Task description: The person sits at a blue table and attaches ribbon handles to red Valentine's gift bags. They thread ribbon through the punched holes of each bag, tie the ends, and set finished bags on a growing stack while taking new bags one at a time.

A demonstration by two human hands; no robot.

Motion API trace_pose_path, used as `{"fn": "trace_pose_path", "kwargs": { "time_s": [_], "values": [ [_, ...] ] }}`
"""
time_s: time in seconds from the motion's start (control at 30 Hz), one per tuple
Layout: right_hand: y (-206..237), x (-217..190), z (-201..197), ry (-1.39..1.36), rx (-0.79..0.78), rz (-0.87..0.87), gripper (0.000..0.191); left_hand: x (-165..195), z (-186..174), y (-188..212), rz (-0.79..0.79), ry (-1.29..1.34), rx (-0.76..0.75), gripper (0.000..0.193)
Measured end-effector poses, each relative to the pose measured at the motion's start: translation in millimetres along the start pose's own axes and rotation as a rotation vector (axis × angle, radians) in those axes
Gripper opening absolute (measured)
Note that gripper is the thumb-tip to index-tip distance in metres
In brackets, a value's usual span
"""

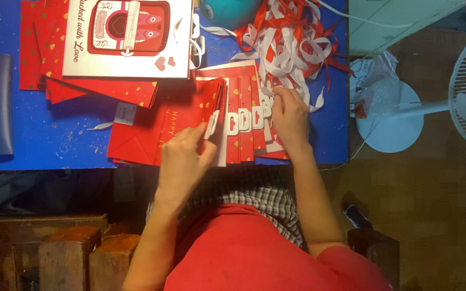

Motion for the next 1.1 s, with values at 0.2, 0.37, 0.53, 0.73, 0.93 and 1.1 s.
{"fn": "trace_pose_path", "kwargs": {
  "time_s": [0.2,0.37,0.53,0.73,0.93,1.1],
  "values": [
    [26.9,-13.1,-25.1,0.004,0.201,-0.111,0.023,29.1,32.4,5.7,0.137,0.034,-0.021,0.037],
    [53.1,-25.0,-52.7,-0.040,0.385,-0.216,0.023,39.3,52.0,4.5,0.141,0.164,-0.043,0.052],
    [68.7,-35.4,-82.9,-0.317,0.545,-0.389,0.021,17.9,52.5,-9.3,0.105,0.335,-0.006,0.054],
    [80.2,-56.7,-97.6,-0.494,0.566,-0.440,0.011,-14.7,67.5,-12.8,0.018,0.783,-0.142,0.049],
    [62.6,-56.6,-11.3,-0.883,0.120,0.044,0.028,-21.6,72.2,-6.0,-0.023,0.876,-0.198,0.049],
    [62.7,-86.1,3.3,-0.750,-0.042,-0.106,0.018,-24.8,76.3,-4.8,-0.009,0.849,-0.215,0.046]
  ]
}}
Point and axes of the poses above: each hand's wrist, its own y-axis away from the middle knuckle, its own z-axis out of the palm, x = y × z, the point moved 9 cm from there along -y, towards the middle knuckle, and after that the axes turned 14 degrees about -x, right-handed, at the moved point
